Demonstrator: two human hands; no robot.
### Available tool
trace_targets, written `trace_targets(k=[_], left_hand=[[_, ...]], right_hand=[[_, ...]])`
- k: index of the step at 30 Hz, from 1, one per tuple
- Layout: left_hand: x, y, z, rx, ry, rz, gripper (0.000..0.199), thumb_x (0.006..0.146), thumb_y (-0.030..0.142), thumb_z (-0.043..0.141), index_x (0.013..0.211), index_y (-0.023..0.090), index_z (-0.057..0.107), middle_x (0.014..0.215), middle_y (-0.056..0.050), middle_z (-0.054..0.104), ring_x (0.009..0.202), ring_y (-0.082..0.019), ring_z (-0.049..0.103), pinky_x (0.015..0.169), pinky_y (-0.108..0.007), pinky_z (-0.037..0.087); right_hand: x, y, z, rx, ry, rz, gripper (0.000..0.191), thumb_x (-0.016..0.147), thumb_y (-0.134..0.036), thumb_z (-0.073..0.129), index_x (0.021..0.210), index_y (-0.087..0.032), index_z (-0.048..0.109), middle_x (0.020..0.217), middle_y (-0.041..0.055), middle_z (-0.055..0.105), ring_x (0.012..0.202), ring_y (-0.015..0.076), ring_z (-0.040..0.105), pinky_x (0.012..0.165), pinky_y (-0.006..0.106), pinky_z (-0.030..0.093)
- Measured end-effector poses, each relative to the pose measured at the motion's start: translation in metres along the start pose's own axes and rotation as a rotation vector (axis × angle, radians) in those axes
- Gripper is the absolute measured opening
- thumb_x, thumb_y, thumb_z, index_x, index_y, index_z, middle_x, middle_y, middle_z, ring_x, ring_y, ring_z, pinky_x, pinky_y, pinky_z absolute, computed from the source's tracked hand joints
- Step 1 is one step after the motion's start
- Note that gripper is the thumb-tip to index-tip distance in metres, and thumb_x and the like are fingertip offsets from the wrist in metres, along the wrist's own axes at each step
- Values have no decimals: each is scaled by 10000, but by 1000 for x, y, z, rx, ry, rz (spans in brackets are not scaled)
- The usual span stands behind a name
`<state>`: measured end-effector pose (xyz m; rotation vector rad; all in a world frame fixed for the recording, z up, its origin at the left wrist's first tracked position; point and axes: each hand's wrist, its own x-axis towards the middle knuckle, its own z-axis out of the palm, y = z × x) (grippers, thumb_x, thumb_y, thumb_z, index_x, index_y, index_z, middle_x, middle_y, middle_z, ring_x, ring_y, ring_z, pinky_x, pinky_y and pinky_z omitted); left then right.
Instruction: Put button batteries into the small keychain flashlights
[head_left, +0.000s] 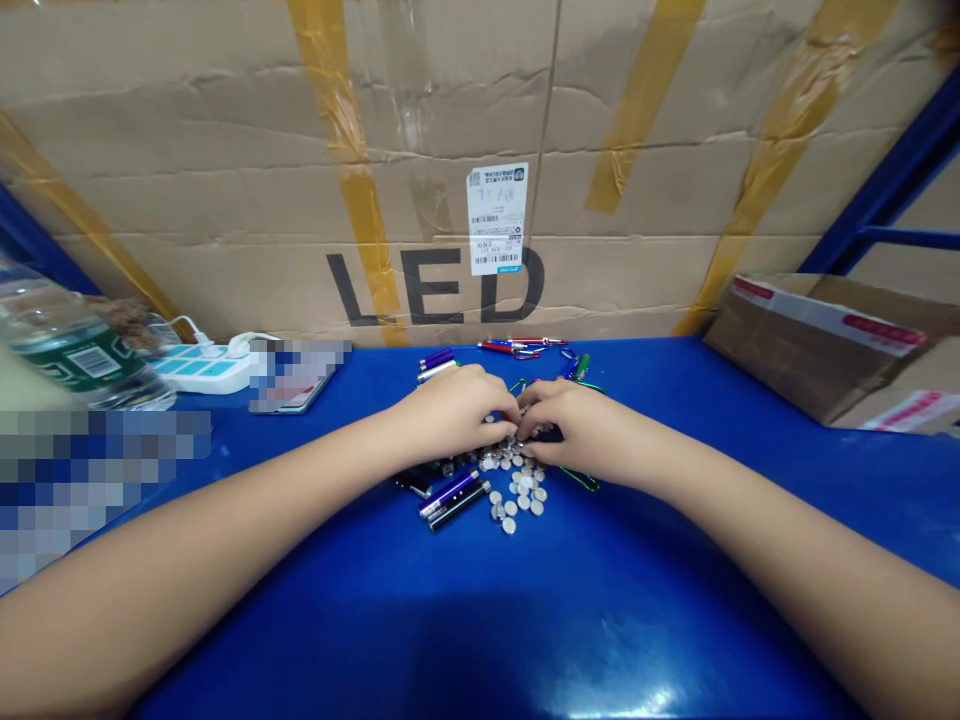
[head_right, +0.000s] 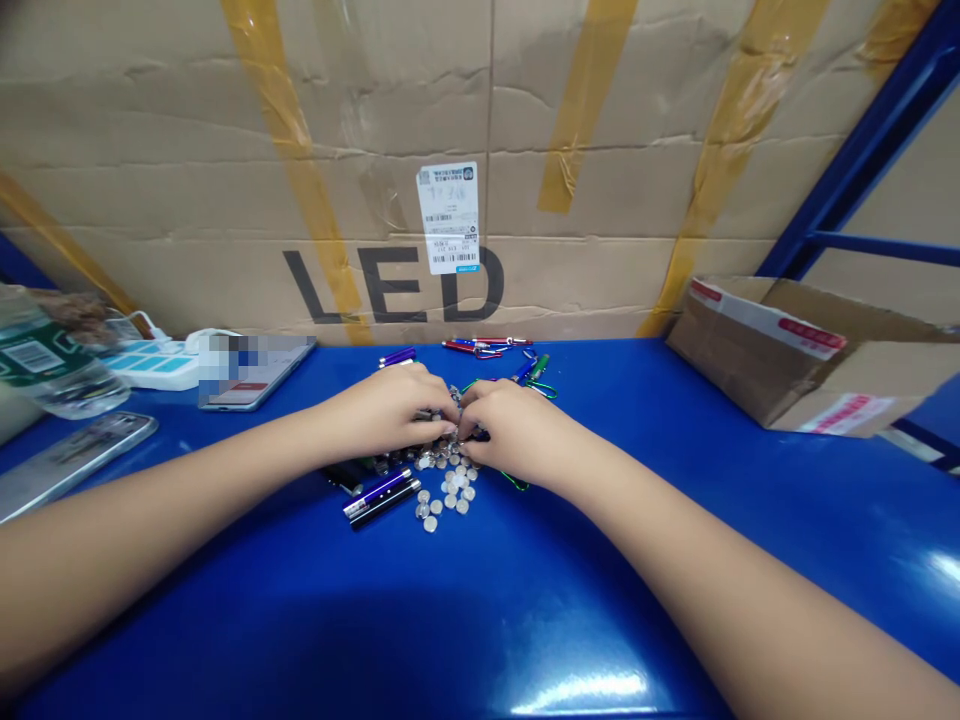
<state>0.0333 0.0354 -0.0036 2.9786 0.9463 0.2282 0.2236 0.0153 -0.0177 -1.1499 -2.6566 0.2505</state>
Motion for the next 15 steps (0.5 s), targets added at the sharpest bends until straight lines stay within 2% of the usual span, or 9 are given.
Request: trace_targets(k=[7, 15], left_hand=[[2, 0, 8, 28, -20, 0, 185, 854, 246, 563, 941, 241, 726, 928, -26, 700, 900, -202, 609, 839, -327, 433], [3, -1, 5, -52, -65, -60, 178, 826, 179, 592, 930, 217, 731, 929, -9, 717, 851, -184, 626, 750, -291, 437]], right_hand=[[1, -2, 2, -45, 20, 21, 121, 725, -120, 645, 758, -203, 725, 920, 51, 672, 879, 195, 618, 823, 308, 471], [4, 3, 9, -134, 33, -27, 156, 814, -138, 567, 831, -180, 717, 932, 85, 659, 897, 193, 600, 814, 297, 443]])
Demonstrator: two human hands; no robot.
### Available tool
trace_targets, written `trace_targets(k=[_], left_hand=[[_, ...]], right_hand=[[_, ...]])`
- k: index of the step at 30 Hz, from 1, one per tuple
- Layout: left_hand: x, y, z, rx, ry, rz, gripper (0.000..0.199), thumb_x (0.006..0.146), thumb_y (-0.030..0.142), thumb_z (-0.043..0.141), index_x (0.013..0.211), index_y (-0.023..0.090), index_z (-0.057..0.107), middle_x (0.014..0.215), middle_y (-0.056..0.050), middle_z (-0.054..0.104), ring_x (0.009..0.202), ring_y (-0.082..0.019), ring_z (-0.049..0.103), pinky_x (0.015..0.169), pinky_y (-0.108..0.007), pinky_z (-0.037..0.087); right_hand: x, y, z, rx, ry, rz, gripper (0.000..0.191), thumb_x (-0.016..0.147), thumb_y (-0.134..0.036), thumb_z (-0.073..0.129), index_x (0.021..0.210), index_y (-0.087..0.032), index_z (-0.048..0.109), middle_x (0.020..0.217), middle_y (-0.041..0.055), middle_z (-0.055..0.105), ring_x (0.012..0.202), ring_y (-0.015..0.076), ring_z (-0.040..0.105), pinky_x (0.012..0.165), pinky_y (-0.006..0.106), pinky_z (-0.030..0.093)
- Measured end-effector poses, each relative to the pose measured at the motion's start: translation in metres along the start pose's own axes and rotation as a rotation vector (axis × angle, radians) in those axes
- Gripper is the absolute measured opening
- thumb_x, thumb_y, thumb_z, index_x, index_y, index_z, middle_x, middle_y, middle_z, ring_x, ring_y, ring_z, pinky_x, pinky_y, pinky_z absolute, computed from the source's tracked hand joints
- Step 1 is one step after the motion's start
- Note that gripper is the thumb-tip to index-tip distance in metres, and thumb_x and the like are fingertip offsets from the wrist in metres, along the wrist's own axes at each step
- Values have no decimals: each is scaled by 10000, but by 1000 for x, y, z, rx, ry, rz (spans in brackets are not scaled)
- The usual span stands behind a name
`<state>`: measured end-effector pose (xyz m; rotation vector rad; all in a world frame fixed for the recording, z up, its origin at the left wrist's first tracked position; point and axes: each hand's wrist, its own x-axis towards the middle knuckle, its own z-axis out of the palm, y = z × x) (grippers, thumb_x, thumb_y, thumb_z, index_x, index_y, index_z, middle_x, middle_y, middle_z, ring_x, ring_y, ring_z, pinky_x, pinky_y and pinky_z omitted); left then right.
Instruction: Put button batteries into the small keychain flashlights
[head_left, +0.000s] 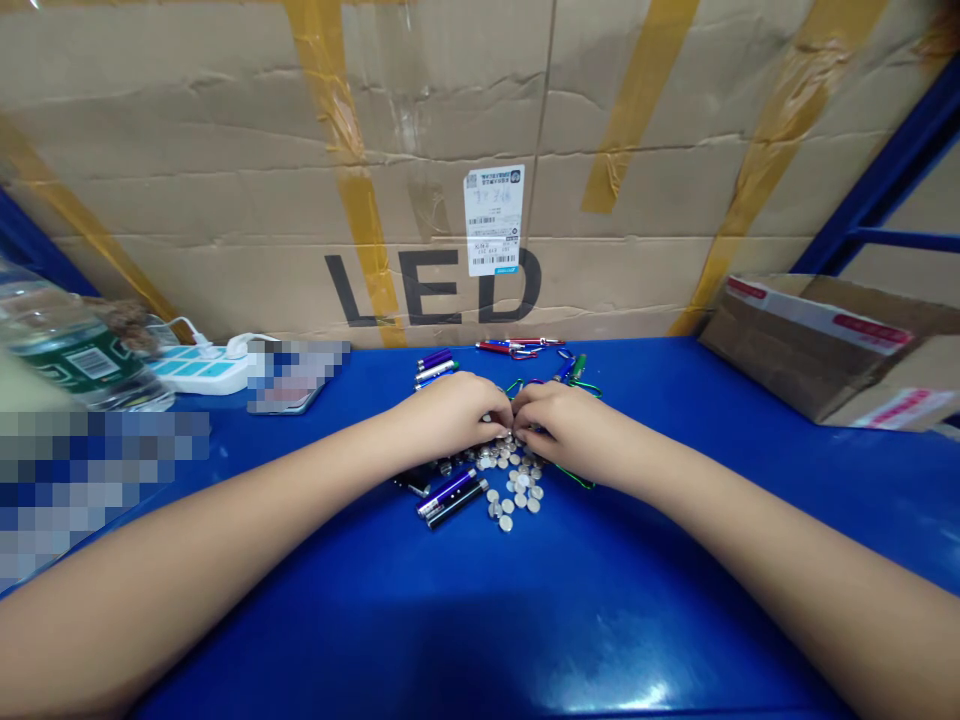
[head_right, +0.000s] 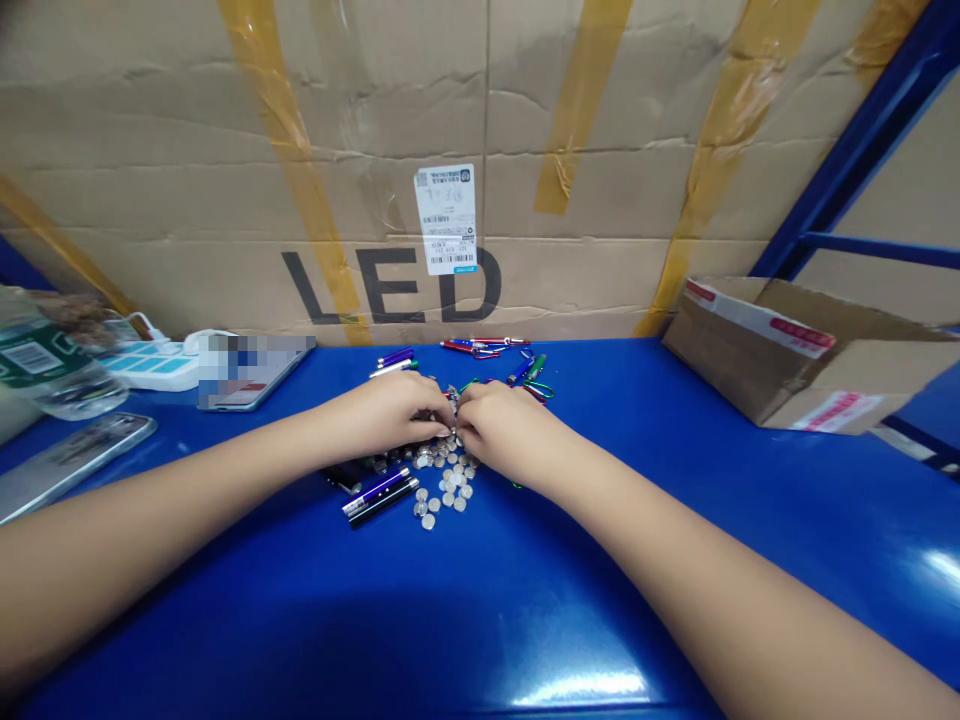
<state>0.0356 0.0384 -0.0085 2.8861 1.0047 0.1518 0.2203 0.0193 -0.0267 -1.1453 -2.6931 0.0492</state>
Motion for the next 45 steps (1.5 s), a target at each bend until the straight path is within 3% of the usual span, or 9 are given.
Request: trace_targets(k=[7, 15, 20, 27, 32, 37, 45], left_hand=[[7, -4, 1, -16, 15, -7, 194, 823, 201, 586, 939, 234, 739, 936, -18, 724, 887, -191, 639, 805, -286, 450], [35, 6, -18, 29, -258, -101, 94, 765, 241, 661, 785, 244, 752, 718, 17, 709, 636, -153, 610, 579, -261, 399], [37, 17, -29, 30, -325, -155, 116, 746, 197, 664, 818, 210, 754, 720, 1, 701, 608, -154, 590, 567, -271, 397], [34, 7, -16, 59, -202, -62, 95, 720, 223, 625, 678, 179, 698, 596, 9, 619, 517, -114, 495, 493, -240, 323], [30, 4, -13, -30, -130, 10, 66, 676, 167, 579, 694, 183, 640, 655, 18, 634, 584, -126, 514, 500, -232, 307], [29, 4, -13, 27, -88, 32, 100, 690, 132, 538, 714, 171, 627, 680, -4, 638, 613, -137, 520, 535, -241, 324], [29, -7, -9, -84, -74, 35, 166, 652, 69, 532, 715, 174, 644, 667, 24, 633, 603, -110, 519, 522, -222, 309]], right_hand=[[-1, -1, -6, -10, 58, 48, 186, 824, -138, 542, 874, -184, 715, 941, 85, 645, 874, 188, 590, 783, 289, 443], [-6, 7, -14, 7, 82, 53, 185, 825, -150, 548, 874, -187, 722, 936, 83, 648, 859, 192, 593, 778, 304, 461], [-8, 8, -17, 27, 82, 37, 194, 831, -147, 539, 896, -179, 718, 950, 88, 647, 894, 205, 591, 809, 324, 466], [-8, -7, -17, 108, 108, -40, 149, 818, -136, 577, 871, -170, 713, 878, 72, 654, 844, 184, 591, 752, 297, 456], [-5, -22, -9, 172, 31, -107, 209, 830, -133, 575, 962, -189, 728, 923, 57, 698, 834, 172, 627, 754, 278, 466], [-2, -25, 0, 138, 30, -101, 230, 848, -149, 565, 987, -205, 740, 962, 60, 712, 876, 187, 643, 780, 285, 475], [2, -23, 4, 118, 23, -56, 181, 834, -178, 602, 943, -209, 744, 921, 41, 736, 838, 192, 659, 740, 286, 466]])
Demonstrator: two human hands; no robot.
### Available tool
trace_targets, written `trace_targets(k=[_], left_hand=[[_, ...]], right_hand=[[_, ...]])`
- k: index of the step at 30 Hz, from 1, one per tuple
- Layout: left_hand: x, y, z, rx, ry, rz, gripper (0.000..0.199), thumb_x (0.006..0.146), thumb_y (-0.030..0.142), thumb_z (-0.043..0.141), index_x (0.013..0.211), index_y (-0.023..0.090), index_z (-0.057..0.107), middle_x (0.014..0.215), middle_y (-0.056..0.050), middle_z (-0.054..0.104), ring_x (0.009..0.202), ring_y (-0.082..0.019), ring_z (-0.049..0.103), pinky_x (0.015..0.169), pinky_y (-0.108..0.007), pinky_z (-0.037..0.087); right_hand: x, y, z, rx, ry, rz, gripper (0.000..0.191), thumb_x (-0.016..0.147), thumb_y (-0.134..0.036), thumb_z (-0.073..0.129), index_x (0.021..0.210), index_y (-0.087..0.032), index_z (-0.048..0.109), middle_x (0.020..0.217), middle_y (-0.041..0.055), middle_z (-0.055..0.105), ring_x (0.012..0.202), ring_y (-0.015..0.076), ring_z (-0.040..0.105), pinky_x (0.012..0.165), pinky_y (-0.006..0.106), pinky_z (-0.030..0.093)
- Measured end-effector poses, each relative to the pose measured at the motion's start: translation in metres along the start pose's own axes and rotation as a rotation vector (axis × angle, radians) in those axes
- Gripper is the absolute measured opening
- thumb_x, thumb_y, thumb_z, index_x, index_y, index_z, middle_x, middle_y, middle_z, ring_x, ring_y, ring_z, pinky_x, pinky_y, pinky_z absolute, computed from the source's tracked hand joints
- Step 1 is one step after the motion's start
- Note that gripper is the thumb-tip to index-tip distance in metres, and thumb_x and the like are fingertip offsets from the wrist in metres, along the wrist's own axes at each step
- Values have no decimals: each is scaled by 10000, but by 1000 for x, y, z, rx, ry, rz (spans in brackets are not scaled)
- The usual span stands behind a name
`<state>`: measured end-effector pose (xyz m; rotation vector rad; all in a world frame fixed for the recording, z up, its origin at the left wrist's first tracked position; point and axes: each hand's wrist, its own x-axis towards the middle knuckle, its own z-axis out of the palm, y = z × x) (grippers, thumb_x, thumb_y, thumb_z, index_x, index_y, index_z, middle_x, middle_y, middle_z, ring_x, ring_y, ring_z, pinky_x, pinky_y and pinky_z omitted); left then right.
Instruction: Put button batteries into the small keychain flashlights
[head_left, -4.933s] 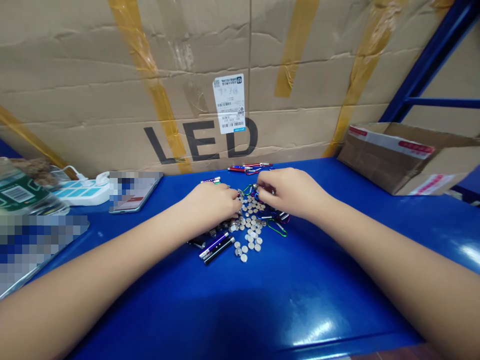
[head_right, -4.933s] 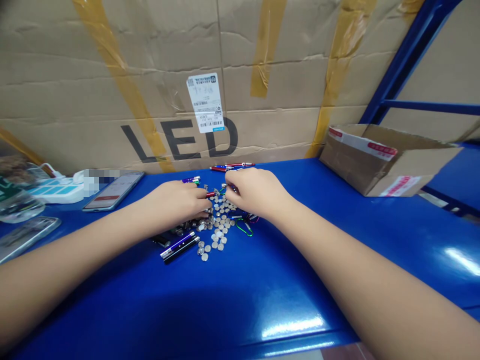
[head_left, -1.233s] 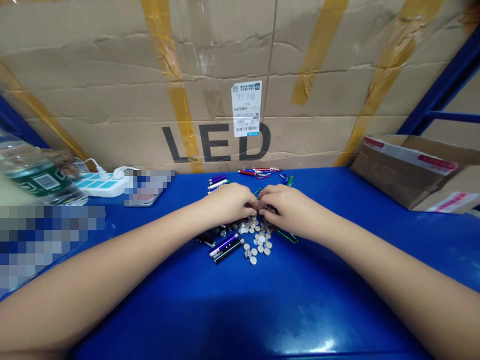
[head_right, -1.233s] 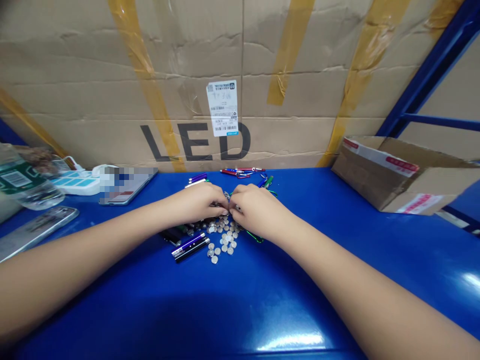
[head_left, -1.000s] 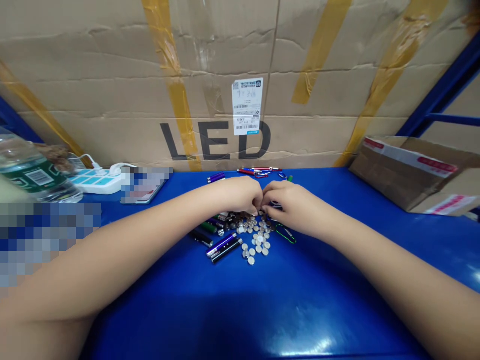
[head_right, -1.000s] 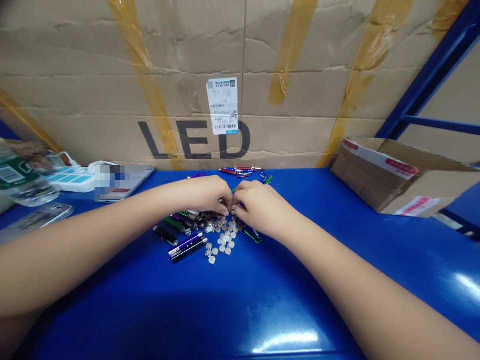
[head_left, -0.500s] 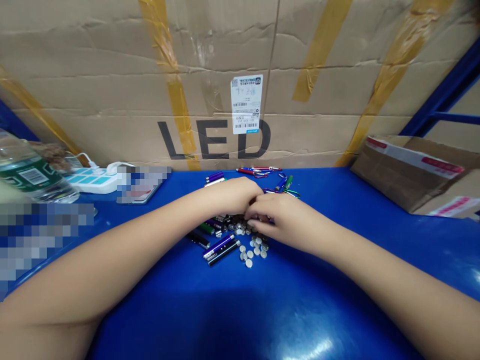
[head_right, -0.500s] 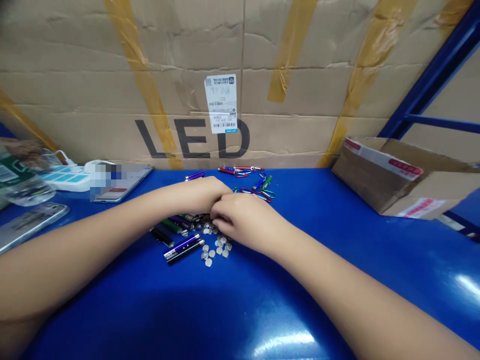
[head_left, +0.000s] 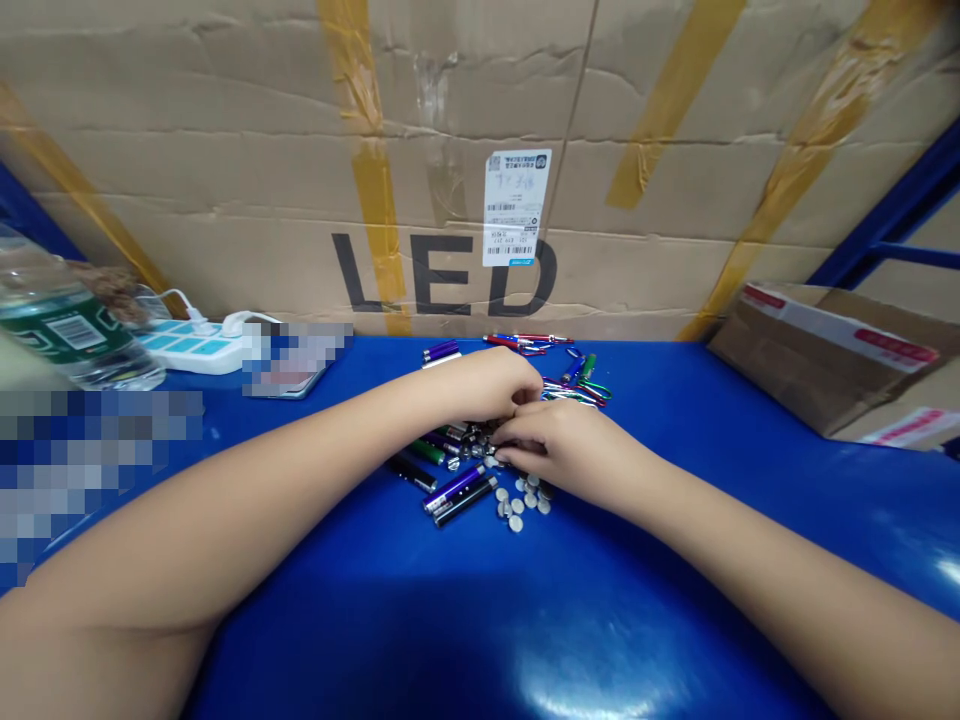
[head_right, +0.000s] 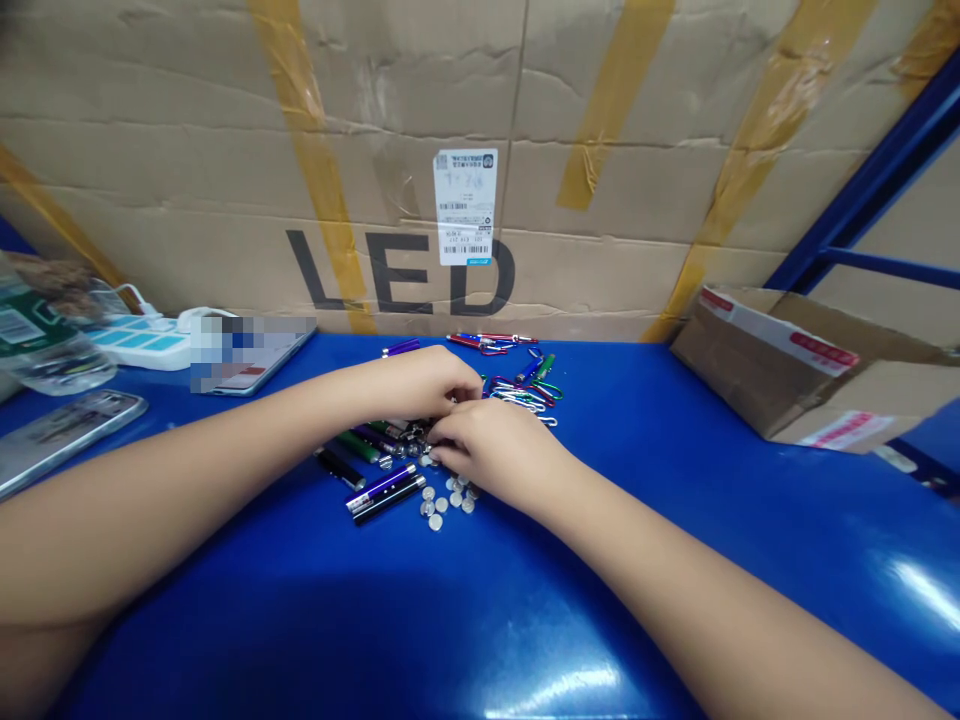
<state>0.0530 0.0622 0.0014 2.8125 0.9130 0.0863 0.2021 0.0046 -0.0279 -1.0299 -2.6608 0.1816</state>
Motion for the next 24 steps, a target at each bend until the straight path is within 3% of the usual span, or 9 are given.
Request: trace_targets(k=[11, 17, 24], left_hand=[[1, -6, 4, -47, 37, 29, 165, 625, 54, 523, 684, 164, 630, 654, 33, 619, 612, -106, 517, 534, -217, 313], [1, -8, 4, -101, 25, 41, 148, 624, 57, 526, 636, 154, 637, 591, 38, 582, 560, -90, 449, 517, -216, 292], [2, -11, 4, -171, -22, 13, 187, 661, 70, 537, 712, 156, 696, 664, 27, 656, 602, -95, 531, 547, -207, 332]], right_hand=[[3, -8, 0, -57, -23, 110, 229, 806, -140, 529, 888, -183, 739, 873, 48, 729, 766, 177, 636, 666, 266, 429], [0, -3, -4, 8, -23, 86, 229, 802, -143, 523, 862, -186, 740, 852, 34, 724, 738, 161, 622, 672, 264, 425], [-1, 0, -2, 48, -29, 60, 218, 826, -166, 530, 875, -188, 741, 865, 35, 729, 749, 159, 627, 682, 267, 426]])
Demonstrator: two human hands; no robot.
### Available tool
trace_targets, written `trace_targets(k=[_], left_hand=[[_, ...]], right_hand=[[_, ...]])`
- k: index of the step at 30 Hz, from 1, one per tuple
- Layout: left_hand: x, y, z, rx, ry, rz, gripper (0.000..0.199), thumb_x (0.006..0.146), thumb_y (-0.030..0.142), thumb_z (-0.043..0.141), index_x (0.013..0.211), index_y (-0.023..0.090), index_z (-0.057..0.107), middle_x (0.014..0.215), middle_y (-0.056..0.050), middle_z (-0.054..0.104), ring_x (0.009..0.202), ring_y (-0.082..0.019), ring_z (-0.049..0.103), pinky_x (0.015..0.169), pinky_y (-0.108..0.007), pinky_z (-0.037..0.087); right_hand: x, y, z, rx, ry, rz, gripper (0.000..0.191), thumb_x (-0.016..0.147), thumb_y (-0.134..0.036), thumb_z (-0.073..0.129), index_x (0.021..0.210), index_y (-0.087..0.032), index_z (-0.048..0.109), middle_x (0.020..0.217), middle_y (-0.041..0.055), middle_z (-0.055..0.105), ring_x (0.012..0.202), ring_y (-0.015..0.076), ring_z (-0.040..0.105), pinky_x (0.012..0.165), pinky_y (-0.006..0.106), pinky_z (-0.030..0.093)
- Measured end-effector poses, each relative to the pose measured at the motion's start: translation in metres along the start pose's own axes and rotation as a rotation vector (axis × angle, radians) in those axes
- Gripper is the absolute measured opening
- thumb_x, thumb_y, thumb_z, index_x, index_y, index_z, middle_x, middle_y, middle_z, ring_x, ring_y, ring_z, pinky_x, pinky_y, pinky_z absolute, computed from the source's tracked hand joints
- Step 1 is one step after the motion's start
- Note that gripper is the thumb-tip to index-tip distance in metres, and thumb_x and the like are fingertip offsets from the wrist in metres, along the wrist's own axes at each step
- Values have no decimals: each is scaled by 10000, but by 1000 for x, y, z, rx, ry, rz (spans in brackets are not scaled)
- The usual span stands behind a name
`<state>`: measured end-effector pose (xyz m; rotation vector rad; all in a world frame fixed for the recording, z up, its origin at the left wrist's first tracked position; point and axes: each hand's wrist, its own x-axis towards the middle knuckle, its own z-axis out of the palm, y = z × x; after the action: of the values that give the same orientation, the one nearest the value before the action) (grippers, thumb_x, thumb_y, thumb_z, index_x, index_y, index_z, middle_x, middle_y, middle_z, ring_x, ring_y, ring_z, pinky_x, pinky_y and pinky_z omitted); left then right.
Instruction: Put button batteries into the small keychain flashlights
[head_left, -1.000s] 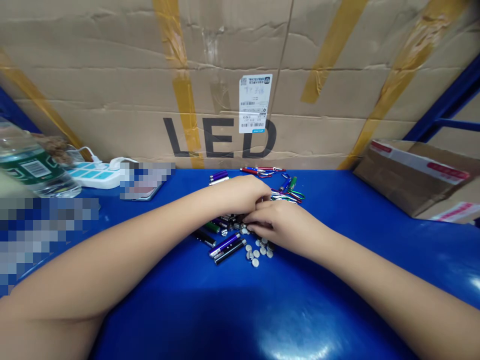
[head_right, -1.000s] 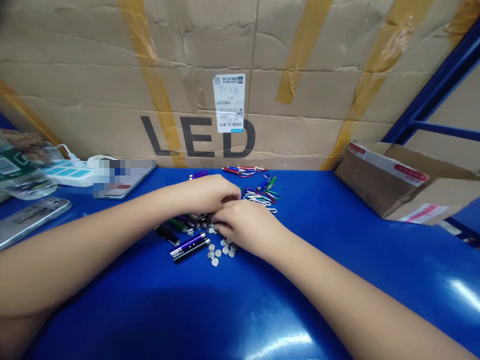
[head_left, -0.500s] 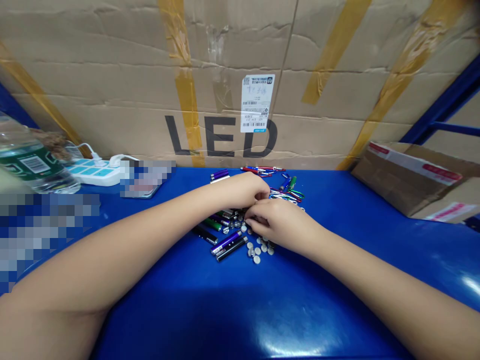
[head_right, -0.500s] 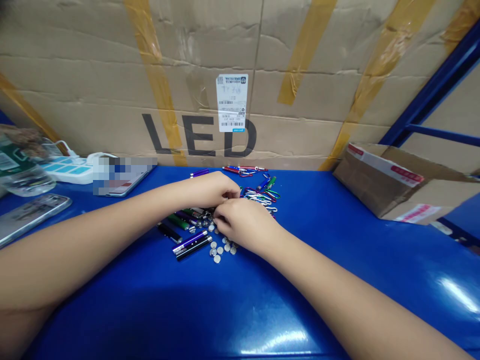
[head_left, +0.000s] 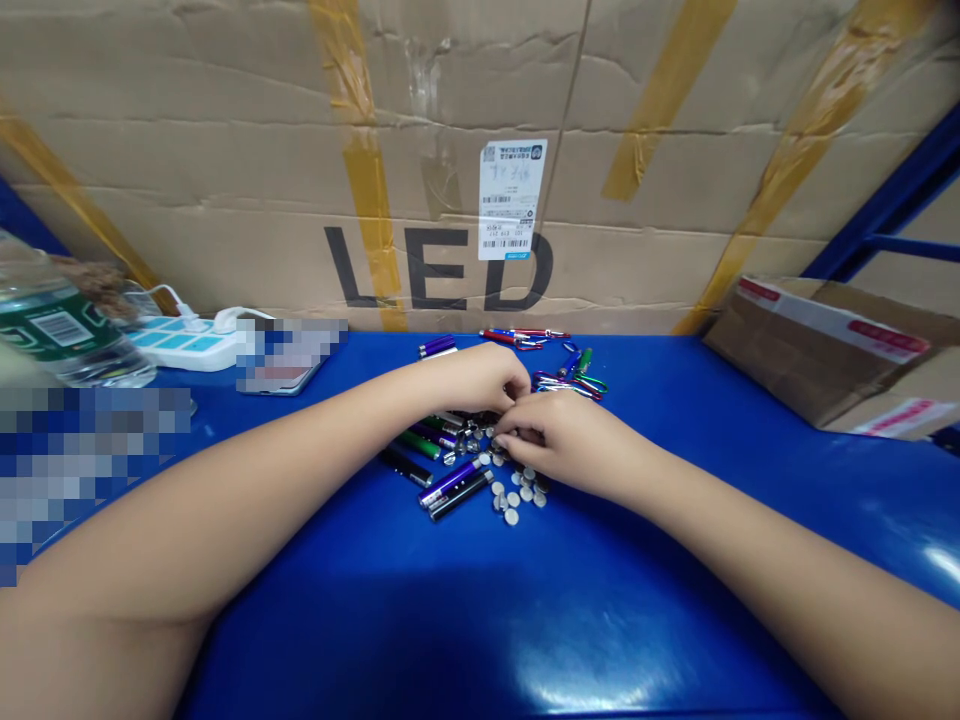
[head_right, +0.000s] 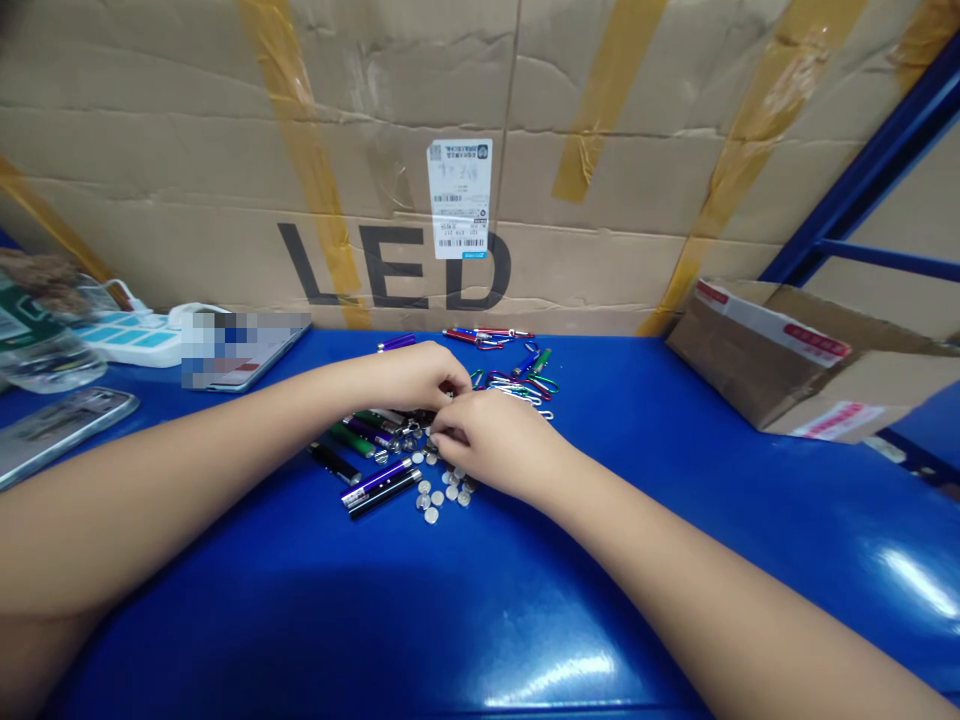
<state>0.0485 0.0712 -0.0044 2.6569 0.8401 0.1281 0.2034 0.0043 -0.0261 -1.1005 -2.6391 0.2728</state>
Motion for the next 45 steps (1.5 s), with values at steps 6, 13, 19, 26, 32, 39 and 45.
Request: trace_targets(k=[6, 13, 19, 26, 32, 39, 45], left_hand=[[0, -2, 2, 13, -19, 0, 146, 677, 115, 578, 717, 171, 706, 667, 30, 656, 604, -94, 529, 550, -208, 339], [-6, 8, -13, 46, -2, -18, 143, 740, 135, 567, 765, 171, 704, 744, 25, 686, 647, -92, 564, 599, -206, 369], [-15, 8, -33, 131, 27, -42, 131, 780, 181, 597, 830, 190, 718, 820, 17, 707, 682, -98, 594, 632, -209, 387], [-12, -10, -30, 237, 144, -53, 198, 824, 177, 540, 934, 183, 705, 933, -14, 713, 801, -122, 615, 718, -227, 409], [-9, -13, -24, 195, 22, -56, 180, 816, 191, 551, 900, 198, 709, 903, 2, 713, 802, -120, 614, 717, -228, 416], [-13, 10, -26, 235, -68, -41, 153, 785, 185, 566, 840, 205, 707, 801, 10, 702, 690, -111, 584, 640, -223, 394], [-13, 28, -16, 298, -160, -26, 224, 787, 149, 519, 825, 226, 726, 774, 2, 691, 641, -115, 552, 559, -232, 343]], right_hand=[[2, -1, 3, -38, -8, 37, 210, 829, -176, 527, 838, -192, 736, 835, 32, 724, 745, 166, 622, 668, 274, 413], [-1, -4, 0, 14, 31, 11, 207, 836, -174, 528, 904, -202, 721, 790, 24, 712, 686, 151, 604, 624, 258, 407], [-5, -5, -7, 19, -68, -184, 213, 883, -177, 499, 896, -191, 711, 862, 37, 696, 777, 151, 611, 703, 260, 429], [-11, 24, -34, -109, 251, -35, 257, 900, -188, 468, 1037, -182, 686, 932, 60, 688, 867, 173, 611, 766, 287, 441], [-13, 52, -34, -140, 204, -20, 242, 894, -201, 480, 990, -178, 700, 972, 80, 657, 920, 196, 600, 845, 338, 460], [-11, 33, -24, -73, 20, -85, 249, 900, -218, 493, 1042, -159, 689, 1066, 119, 639, 976, 218, 600, 898, 380, 470], [-14, 21, -25, -31, -87, -98, 225, 876, -160, 510, 1007, -162, 692, 1026, 101, 666, 969, 214, 619, 905, 359, 476]])
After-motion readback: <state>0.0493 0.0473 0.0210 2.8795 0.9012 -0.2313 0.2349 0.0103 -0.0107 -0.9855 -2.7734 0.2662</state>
